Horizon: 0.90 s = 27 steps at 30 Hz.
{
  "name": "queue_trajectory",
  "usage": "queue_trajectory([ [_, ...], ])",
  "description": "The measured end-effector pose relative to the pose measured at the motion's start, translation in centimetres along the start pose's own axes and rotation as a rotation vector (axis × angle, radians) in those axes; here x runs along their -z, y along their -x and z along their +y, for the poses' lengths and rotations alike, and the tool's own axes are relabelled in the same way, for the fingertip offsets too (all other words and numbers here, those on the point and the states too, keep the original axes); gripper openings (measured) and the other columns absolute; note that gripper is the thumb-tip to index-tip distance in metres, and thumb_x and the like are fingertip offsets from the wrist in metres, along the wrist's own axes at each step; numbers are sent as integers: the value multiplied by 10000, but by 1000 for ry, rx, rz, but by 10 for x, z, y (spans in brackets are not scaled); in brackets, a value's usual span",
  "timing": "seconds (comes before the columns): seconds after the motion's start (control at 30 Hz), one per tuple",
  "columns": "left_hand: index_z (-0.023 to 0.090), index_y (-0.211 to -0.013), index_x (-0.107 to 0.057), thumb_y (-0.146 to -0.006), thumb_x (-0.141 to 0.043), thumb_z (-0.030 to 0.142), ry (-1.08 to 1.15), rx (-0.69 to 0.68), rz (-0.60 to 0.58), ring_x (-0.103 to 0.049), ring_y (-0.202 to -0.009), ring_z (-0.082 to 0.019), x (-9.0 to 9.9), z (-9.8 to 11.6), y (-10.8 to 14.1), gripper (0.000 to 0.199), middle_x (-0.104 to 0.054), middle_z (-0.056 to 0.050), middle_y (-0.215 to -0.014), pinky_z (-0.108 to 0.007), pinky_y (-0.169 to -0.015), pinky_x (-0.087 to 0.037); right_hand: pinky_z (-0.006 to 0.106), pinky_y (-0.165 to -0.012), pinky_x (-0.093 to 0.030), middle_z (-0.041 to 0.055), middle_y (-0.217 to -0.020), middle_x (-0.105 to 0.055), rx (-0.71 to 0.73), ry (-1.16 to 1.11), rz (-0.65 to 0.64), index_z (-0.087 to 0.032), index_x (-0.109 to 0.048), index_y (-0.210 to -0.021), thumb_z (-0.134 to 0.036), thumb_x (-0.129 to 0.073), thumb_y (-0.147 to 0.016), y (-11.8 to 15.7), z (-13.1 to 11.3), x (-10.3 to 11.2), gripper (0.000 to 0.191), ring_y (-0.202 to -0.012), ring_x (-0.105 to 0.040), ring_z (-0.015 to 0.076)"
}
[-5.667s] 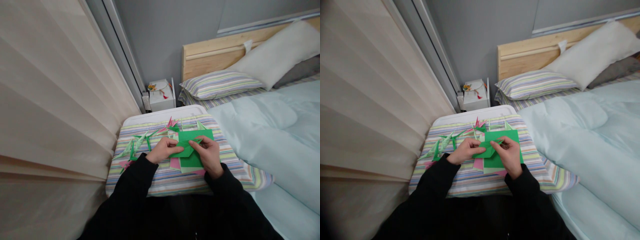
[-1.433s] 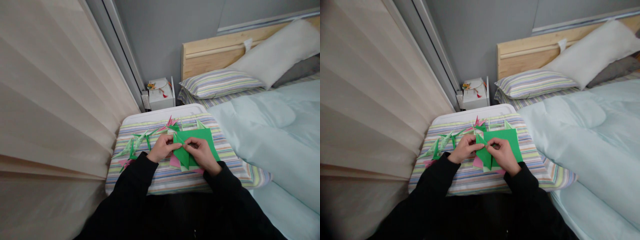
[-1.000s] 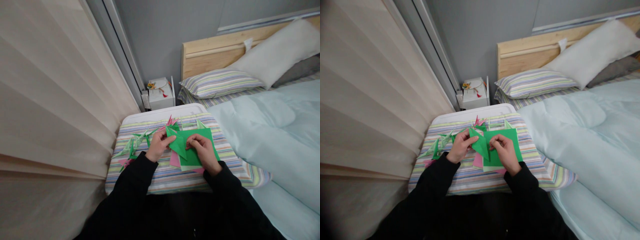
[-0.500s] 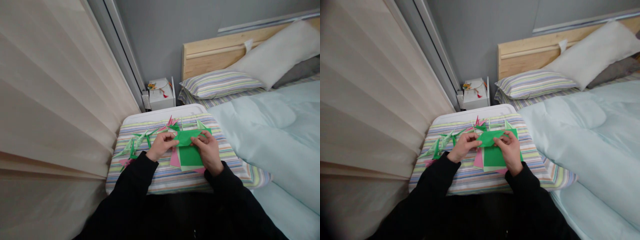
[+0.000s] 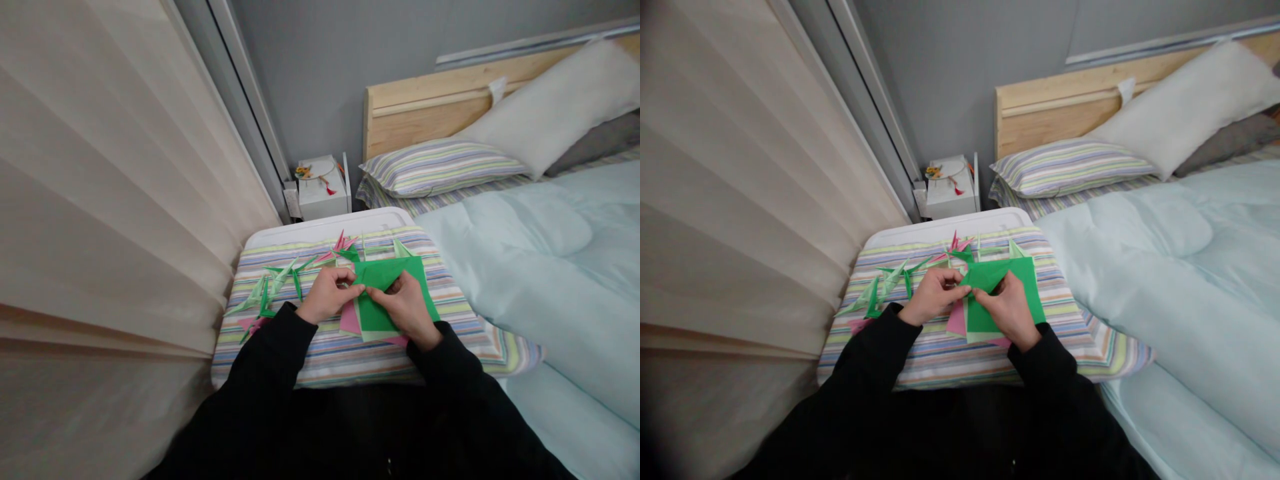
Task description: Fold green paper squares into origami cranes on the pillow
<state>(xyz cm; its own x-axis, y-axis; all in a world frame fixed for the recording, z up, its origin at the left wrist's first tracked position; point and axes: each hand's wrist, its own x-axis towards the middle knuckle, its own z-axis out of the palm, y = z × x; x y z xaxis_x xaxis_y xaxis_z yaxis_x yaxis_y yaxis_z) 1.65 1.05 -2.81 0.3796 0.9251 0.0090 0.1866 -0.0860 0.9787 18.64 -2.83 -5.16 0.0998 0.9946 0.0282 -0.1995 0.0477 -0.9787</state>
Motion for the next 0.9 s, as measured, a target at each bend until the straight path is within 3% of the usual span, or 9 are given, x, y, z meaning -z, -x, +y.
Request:
queue_trajectory([
  [0.2, 161, -600, -528, -669, -829, 436, 20, -28, 24, -366, -555, -79, 3, -2, -2, 414, -437, 45, -584, -226, -527, -259, 346, -705, -569, 60, -868, -791, -54, -16, 23, -213, -630, -922, -308, -845, -627, 0, -3, -1, 377, -758, -730, 226],
  [0.47, 160, -622, -558, -659, -850, 437, 129, 62, 46, -436, -468, -75, 8, 0, 0, 403, -526, 38, -521, -223, -497, -302, 279, -593, -461, -15, -656, -667, -43, 10, 75, -216, -593, -789, -297, -853, -591, -3, -5, 3, 336, -612, -603, 152],
  [0.6, 156, -629, -562, -653, -870, 410, 181, 76, 64, -443, -452, -71, 8, -4, 0, 400, -518, 48, -505, -215, -484, -305, 291, -621, -474, -1, -684, -674, -32, 0, 103, -213, -616, -815, -301, -832, -591, -5, -4, 4, 323, -639, -614, 159],
  [0.8, 154, -692, -594, -660, -892, 407, 355, 51, 122, -541, -573, -92, 6, -4, 0, 392, -571, 42, -631, -234, -587, -461, 308, -684, -522, 1, -791, -686, 48, -90, 163, -232, -588, -910, -350, -816, -690, -4, -2, 6, 338, -714, -635, 161],
  [0.9, 140, -742, -625, -655, -907, 423, 326, 85, 5, -571, -625, -104, 3, -1, 0, 409, -616, 20, -688, -244, -635, -463, 301, -696, -541, -7, -842, -683, 75, -112, 109, -245, -564, -946, -374, -861, -700, -3, -3, 4, 406, -749, -655, 159],
])
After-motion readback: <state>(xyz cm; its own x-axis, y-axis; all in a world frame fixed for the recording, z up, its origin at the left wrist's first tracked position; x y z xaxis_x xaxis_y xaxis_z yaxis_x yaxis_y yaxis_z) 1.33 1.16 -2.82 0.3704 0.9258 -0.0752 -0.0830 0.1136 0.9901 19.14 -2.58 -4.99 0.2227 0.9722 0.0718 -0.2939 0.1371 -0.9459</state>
